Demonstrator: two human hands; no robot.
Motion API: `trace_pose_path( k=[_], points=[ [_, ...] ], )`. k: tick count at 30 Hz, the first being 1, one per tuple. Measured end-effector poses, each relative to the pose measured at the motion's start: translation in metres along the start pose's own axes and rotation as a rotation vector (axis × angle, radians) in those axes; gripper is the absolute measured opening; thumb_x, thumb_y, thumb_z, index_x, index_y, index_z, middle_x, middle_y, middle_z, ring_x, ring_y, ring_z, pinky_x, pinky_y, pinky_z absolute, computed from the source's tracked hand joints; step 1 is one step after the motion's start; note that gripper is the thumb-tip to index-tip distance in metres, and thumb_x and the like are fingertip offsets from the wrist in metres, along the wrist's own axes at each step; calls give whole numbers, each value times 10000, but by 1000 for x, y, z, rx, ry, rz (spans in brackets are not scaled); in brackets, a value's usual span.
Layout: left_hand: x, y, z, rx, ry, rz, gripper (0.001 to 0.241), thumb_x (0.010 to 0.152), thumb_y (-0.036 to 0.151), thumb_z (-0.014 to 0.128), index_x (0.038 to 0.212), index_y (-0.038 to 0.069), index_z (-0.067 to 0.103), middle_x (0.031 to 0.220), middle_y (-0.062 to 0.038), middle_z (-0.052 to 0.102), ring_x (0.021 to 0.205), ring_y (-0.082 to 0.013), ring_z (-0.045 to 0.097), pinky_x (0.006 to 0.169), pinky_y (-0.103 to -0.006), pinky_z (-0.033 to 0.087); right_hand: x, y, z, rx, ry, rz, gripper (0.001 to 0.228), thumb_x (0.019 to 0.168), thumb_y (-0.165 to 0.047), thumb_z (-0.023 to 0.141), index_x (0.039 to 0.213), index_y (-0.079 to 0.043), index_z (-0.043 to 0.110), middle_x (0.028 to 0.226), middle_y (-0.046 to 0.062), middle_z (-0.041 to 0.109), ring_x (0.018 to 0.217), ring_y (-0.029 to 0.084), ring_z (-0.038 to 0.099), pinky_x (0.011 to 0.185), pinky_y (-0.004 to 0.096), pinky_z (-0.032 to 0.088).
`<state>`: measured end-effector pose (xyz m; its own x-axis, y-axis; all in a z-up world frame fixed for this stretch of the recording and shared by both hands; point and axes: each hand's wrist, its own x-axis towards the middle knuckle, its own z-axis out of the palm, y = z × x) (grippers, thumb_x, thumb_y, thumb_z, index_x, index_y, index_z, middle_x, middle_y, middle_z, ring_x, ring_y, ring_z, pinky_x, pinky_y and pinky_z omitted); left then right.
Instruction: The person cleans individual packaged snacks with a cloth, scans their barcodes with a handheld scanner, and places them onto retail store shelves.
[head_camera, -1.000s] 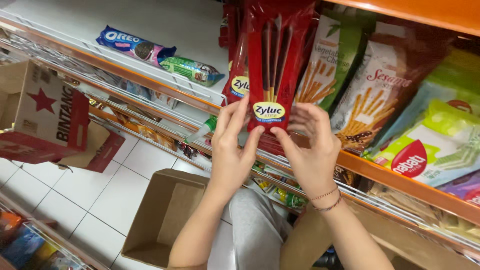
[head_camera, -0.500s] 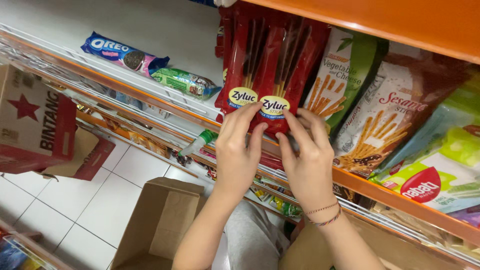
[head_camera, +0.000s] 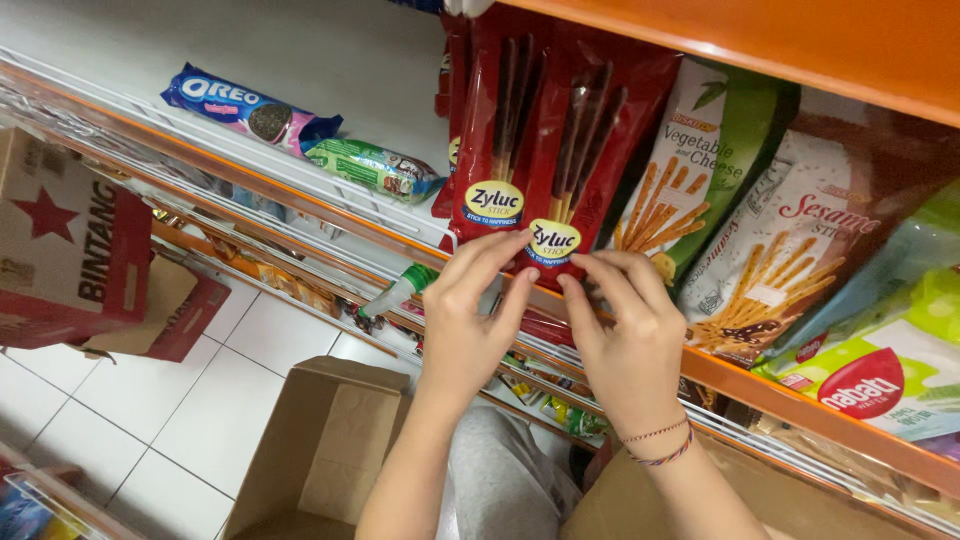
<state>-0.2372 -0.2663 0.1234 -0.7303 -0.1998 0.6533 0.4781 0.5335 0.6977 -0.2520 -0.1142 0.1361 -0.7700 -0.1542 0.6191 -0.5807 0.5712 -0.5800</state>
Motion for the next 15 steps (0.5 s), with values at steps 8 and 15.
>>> trace_pose_path(
  k=[8, 15],
  points=[
    [-18, 6, 18, 197, 173, 53, 415, 918, 42, 776, 1304, 27, 623, 1236, -145, 654, 1151, -348, 612, 1032, -447, 499, -1, -1, 6, -3, 59, -20, 246, 896, -1, 783, 1049, 39, 596, 1106, 135, 536, 829, 184, 664, 712, 275, 604],
    [-54, 20, 20, 264, 205, 126, 417, 881, 37, 799, 1268, 70, 647, 1203, -124, 601, 1126, -307, 606, 979, -437, 449, -3, 3, 6, 12, 59, -34, 243, 902, 14, 777, 1036, 38, 575, 1115, 136, 530, 796, 185, 650, 690, 296, 577]
  ],
)
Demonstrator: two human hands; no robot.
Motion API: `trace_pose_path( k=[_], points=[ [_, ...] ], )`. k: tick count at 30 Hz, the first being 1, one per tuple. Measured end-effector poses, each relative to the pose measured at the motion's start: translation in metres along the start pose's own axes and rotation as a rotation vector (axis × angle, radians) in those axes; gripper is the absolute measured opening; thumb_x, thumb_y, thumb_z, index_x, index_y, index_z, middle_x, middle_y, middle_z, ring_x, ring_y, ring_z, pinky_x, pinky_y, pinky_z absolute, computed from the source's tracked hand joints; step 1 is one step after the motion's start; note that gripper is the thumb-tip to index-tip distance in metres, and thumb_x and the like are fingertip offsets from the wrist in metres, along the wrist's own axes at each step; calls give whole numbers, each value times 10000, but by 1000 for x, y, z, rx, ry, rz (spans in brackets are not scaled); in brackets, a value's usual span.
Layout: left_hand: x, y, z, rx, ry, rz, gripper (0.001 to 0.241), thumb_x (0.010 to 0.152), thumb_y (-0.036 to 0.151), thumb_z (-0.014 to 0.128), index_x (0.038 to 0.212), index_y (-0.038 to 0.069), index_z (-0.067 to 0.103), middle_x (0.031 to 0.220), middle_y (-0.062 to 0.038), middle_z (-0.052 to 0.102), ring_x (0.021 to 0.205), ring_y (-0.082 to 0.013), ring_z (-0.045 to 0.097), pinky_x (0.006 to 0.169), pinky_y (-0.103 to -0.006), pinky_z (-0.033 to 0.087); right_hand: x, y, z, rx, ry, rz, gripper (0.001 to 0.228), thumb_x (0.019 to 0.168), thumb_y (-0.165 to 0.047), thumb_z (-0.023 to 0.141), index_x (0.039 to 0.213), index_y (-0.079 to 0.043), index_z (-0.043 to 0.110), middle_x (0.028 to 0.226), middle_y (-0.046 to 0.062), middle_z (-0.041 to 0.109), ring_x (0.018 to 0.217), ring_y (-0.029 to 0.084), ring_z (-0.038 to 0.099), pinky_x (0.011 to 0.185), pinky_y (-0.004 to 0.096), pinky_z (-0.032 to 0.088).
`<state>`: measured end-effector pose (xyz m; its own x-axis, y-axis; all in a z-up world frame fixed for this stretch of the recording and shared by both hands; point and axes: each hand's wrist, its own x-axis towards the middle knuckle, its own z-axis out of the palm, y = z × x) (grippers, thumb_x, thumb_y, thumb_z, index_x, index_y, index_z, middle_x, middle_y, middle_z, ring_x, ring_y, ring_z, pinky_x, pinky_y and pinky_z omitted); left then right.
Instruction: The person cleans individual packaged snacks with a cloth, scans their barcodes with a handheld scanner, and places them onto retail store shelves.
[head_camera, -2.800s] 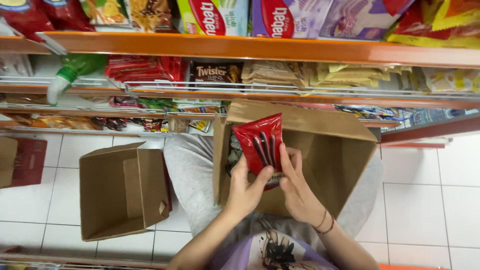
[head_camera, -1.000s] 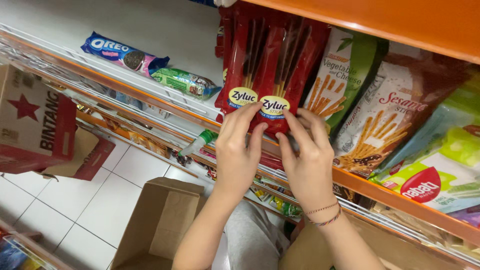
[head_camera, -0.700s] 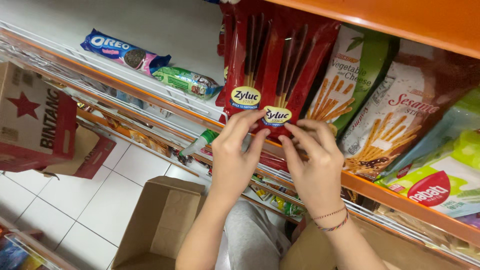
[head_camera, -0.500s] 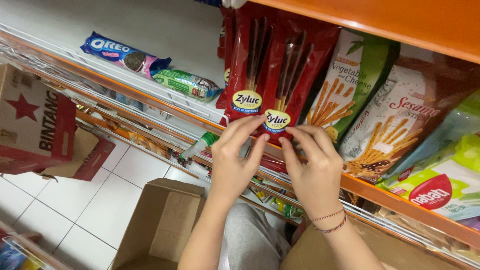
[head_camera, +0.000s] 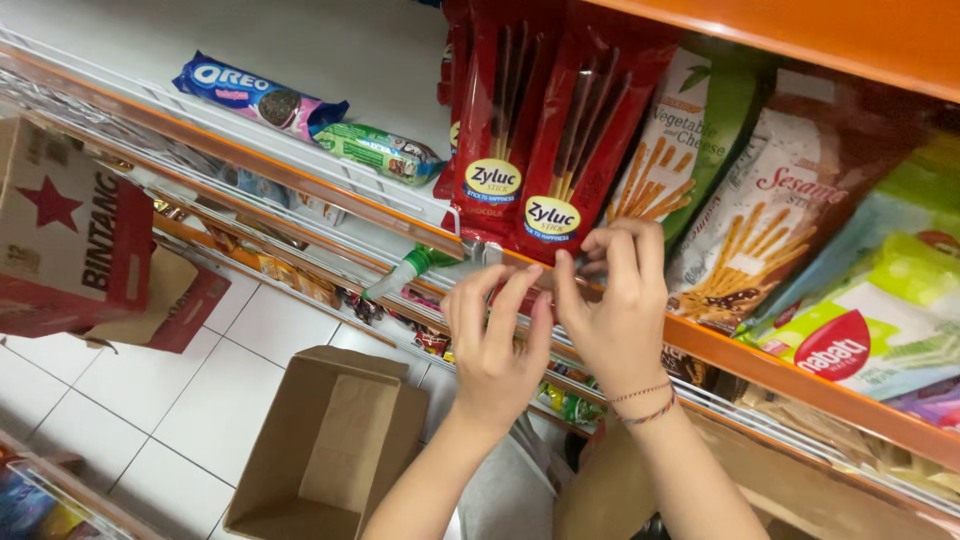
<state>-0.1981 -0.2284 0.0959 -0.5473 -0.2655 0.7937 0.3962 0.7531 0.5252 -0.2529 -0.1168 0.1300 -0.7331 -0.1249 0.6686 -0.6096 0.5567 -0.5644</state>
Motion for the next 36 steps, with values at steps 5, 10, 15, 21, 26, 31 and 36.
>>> trace_pose_path(
  k=[5, 10, 15, 21, 26, 31, 36],
  points=[
    [-48, 20, -17, 49, -29, 99, 375, 863, 34, 808, 1207, 80, 665, 1148, -80, 625, 1092, -275, 625, 968, -451, 405, -10, 2, -12, 86, 70, -150, 209, 893, 53, 756, 1007, 11, 586, 1131, 138, 541, 919, 243, 654, 812, 323, 572],
    [-116, 52, -27, -51, -194, 199, 379, 770, 34, 787, 1132, 88, 687, 1080, -68, 635, 1046, -261, 641, 942, -474, 378, -53, 8, -49, 237, 85, -158, 186, 894, 101, 688, 950, -18, 555, 1095, 135, 555, 975, 237, 676, 882, 321, 558],
    [-181, 97, -29, -215, -422, 238, 332, 835, 55, 772, 1156, 55, 691, 1075, -67, 649, 1055, -247, 643, 967, -464, 424, -121, 32, -109, 225, 24, -63, 187, 882, 126, 618, 939, -20, 517, 1088, 128, 550, 969, 212, 682, 880, 317, 555],
    [-254, 124, -13, -250, -855, 243, 409, 890, 124, 716, 1273, 3, 636, 1029, -101, 633, 996, -269, 626, 895, -413, 478, -214, 70, -183, 65, 34, 104, 195, 897, 153, 620, 954, -6, 522, 1067, 134, 567, 943, 217, 668, 857, 318, 550],
    [-323, 126, 46, 39, -1178, 171, 759, 809, 108, 652, 1500, -106, 424, 1106, -171, 642, 1050, -304, 625, 843, -393, 514, -290, 88, -230, 42, 99, 267, 201, 882, 168, 605, 959, -2, 530, 1038, 118, 564, 912, 202, 657, 829, 298, 546],
    [-392, 99, 134, 435, -1333, -45, 771, 859, 220, 658, 1547, 74, 343, 1440, -231, 466, 1351, -415, 444, 1064, -576, 407, -356, 122, -235, -1, 38, 416, 201, 867, 152, 643, 989, 11, 567, 1030, 121, 576, 868, 206, 645, 780, 296, 571],
    [-388, 79, 172, 542, -1636, -213, 1061, 790, 346, 810, 1601, 366, 127, 1623, -205, 216, 1439, -453, 336, 1052, -664, 360, -397, 174, -222, 12, -121, 709, 227, 868, 49, 654, 1082, -23, 637, 1032, 101, 622, 836, 174, 686, 720, 299, 567]
  ],
)
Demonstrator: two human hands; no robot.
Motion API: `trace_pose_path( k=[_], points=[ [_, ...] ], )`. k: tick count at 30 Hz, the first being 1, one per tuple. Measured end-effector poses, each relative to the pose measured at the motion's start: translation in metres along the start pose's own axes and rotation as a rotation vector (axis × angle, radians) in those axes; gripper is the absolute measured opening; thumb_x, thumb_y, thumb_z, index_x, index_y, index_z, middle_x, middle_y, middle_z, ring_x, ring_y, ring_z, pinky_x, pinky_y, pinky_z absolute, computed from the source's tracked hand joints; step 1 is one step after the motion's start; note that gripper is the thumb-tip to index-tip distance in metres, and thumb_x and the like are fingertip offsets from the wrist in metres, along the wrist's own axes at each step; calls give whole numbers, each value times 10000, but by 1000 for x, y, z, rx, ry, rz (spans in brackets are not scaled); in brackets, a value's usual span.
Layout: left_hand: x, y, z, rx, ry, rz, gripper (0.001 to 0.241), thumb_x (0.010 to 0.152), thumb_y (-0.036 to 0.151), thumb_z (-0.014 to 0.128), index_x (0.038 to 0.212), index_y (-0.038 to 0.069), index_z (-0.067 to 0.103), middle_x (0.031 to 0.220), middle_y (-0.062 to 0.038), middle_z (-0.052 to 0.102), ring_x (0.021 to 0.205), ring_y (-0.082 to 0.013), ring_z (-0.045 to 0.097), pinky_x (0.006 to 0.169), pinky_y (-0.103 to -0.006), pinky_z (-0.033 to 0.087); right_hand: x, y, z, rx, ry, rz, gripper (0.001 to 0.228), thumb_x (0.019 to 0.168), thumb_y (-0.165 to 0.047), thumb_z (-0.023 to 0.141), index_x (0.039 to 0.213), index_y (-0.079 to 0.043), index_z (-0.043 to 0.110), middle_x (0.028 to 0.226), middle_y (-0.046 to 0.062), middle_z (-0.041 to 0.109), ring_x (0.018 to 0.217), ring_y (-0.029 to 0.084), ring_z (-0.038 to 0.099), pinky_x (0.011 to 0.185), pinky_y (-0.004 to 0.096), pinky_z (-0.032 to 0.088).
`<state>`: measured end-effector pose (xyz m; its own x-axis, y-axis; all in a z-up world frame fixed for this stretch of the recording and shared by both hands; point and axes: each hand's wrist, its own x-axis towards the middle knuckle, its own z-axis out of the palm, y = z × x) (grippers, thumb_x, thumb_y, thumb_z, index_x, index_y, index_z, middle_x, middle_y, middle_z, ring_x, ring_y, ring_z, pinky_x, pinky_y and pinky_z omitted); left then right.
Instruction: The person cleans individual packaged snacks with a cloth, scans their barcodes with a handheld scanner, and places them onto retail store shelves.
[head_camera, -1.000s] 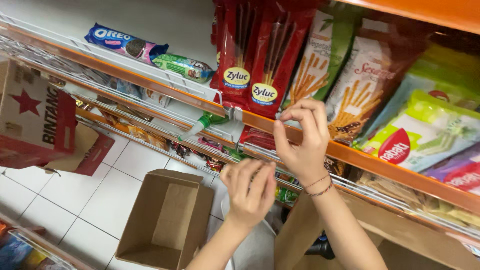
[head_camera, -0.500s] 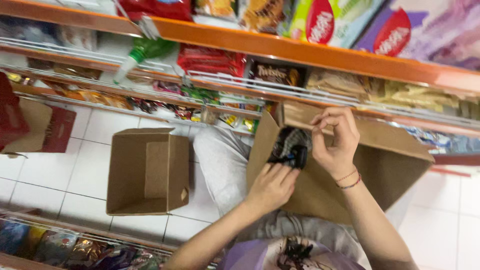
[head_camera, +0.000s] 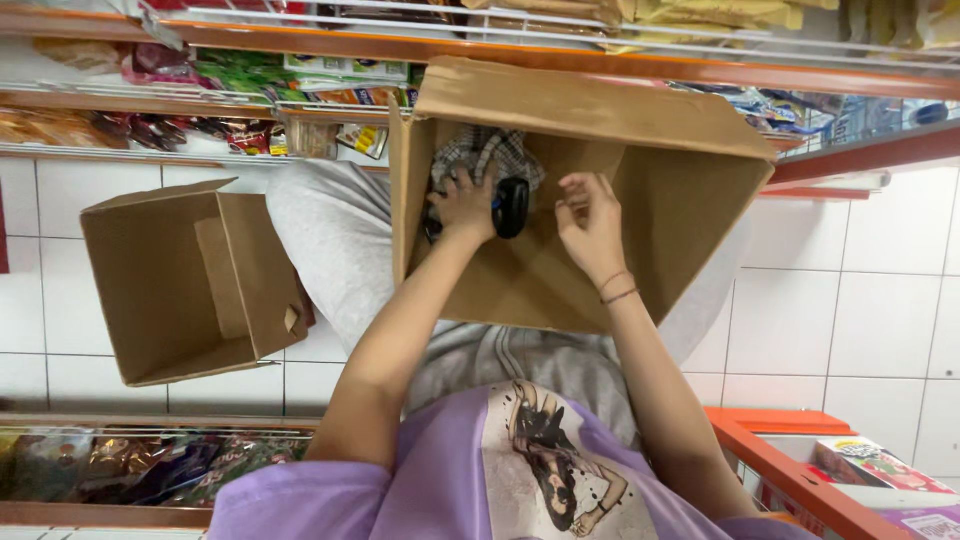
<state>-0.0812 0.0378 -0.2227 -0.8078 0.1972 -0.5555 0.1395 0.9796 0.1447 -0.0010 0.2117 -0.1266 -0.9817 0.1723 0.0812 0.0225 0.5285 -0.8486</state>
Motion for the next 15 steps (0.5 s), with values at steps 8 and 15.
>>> trace_pose_path(
  k=[8, 15],
  points=[
    [-19, 2, 9, -104, 9, 95, 1239, 696, 415, 873, 1650, 291, 92, 1409, -239, 540, 1267, -456, 568, 1049, -607, 438, 13, 54, 25, 22, -56, 108, 293, 866, -3, 679, 1154, -58, 674, 1047, 93, 635, 800, 165, 674, 710, 294, 579],
    [-28, 57, 42, 38, -54, 327, 678, 745, 584, 848, 1215, 144, 637, 1150, -118, 737, 1088, -278, 712, 916, -398, 566, 32, 24, 36, -114, -96, -88, 299, 833, -17, 666, 1131, -32, 671, 1095, 164, 641, 931, 336, 675, 815, 414, 565]
  ],
)
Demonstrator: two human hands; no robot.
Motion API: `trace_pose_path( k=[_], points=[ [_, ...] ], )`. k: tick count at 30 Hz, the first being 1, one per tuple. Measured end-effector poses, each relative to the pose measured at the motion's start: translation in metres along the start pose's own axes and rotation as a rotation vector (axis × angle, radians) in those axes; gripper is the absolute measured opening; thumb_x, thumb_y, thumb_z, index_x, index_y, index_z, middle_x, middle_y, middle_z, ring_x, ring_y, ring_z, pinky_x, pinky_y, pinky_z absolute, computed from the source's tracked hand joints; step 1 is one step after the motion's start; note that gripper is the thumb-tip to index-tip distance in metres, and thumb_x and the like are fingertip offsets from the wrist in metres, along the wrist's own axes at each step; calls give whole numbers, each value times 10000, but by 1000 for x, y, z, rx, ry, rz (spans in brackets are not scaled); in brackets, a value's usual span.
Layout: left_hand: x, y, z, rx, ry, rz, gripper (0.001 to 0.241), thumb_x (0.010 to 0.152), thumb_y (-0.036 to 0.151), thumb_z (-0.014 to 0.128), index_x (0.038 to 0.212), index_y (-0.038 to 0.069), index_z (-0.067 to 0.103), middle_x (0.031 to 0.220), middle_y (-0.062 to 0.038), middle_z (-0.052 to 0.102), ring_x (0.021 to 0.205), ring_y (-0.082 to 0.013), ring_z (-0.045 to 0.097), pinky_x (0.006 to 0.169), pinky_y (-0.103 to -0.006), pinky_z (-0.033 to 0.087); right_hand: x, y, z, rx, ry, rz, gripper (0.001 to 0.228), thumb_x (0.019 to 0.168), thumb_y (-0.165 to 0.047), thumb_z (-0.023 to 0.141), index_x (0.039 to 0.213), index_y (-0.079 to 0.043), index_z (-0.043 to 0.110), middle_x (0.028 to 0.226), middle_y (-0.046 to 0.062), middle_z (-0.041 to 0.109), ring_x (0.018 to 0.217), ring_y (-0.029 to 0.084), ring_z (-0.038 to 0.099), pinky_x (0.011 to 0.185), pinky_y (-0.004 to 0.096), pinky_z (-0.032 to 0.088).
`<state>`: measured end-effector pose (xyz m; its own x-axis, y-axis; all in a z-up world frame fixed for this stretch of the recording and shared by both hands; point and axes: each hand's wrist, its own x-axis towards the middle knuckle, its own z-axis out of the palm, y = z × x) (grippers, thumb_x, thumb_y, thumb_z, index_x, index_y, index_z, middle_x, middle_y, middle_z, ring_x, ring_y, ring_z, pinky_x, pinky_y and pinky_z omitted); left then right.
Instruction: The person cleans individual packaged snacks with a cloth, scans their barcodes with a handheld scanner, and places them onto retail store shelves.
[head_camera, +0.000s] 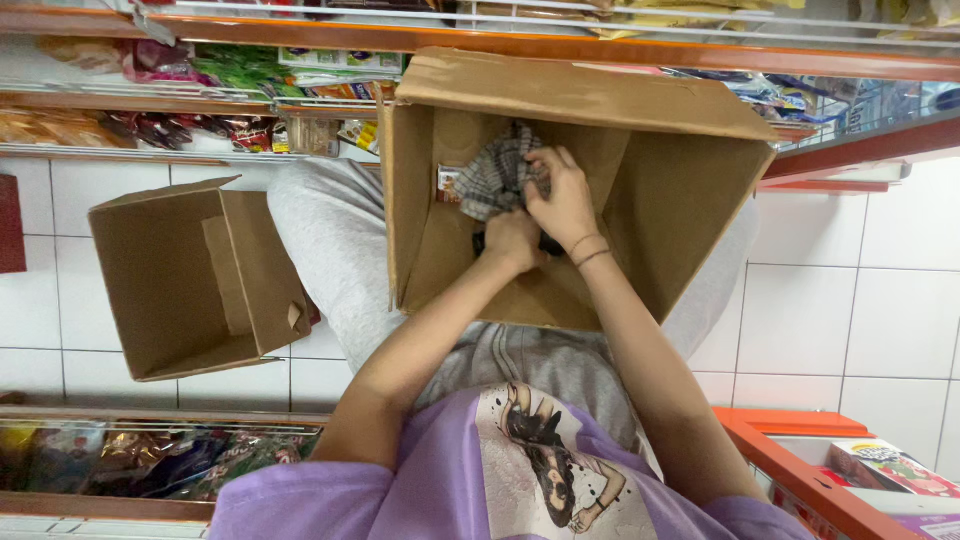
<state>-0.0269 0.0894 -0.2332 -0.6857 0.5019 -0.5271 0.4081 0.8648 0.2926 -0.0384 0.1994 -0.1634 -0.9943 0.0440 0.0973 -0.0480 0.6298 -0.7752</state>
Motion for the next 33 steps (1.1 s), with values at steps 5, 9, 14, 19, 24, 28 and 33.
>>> trace_pose_path(
  k=[5, 9, 14, 19, 24, 28, 33],
  points=[
    [6, 46, 35, -200, 231, 206, 714, 947, 546, 552, 1499, 122, 391, 1337, -136, 637, 1229, -310, 600, 1054, -444, 450, 29, 0, 42, -214, -258, -243, 352, 813, -24, 643, 1163, -23, 676, 1167, 191, 647, 1075, 425, 639, 931, 490, 529],
    [2, 66, 58, -19, 815, 368, 877, 877, 633, 468, 1530, 71, 301, 1369, -238, 590, 1210, -386, 560, 1051, -488, 387, 42, 22, 86, -429, -507, -174, 295, 793, -55, 669, 1080, -1, 709, 1285, 188, 631, 1038, 409, 667, 881, 484, 551],
    [-7, 49, 57, -141, 427, 402, 849, 968, 583, 459, 1614, 54, 303, 1440, -162, 578, 1309, -373, 536, 1159, -497, 374, 46, 73, 123, -778, -616, 102, 196, 955, -91, 603, 1046, -62, 775, 1106, 186, 745, 1055, 362, 723, 872, 467, 595],
    [-16, 52, 37, -90, 449, 366, 751, 976, 538, 493, 1571, 94, 380, 1518, -147, 546, 1389, -361, 504, 1164, -499, 377, 49, 102, 122, -825, -550, 152, 180, 921, -99, 631, 996, -49, 788, 1049, 196, 749, 1037, 369, 716, 870, 462, 589],
    [-26, 45, 5, -216, -47, 230, 637, 916, 456, 598, 1466, 144, 520, 1495, -106, 540, 1395, -315, 495, 1090, -485, 427, 49, 100, 93, -794, -531, 38, 337, 842, -164, 681, 1159, -59, 721, 1184, 221, 681, 1151, 382, 630, 922, 472, 551],
    [-57, -7, -22, -438, 202, 355, 388, 900, 299, 732, 1233, 114, 659, 1369, -164, 586, 1334, -347, 544, 1111, -452, 471, 37, 84, 64, -834, -342, -101, 376, 862, -201, 666, 1233, -141, 664, 1171, 210, 647, 1139, 380, 608, 995, 552, 474],
    [-80, -46, -71, -284, 707, 195, 513, 815, 164, 770, 1287, 75, 588, 1411, -169, 533, 1281, -388, 550, 1072, -510, 431, 16, 43, 7, -824, -70, -571, 239, 885, -172, 634, 1120, -150, 671, 1137, 119, 667, 1081, 281, 634, 1005, 477, 476]
  ],
)
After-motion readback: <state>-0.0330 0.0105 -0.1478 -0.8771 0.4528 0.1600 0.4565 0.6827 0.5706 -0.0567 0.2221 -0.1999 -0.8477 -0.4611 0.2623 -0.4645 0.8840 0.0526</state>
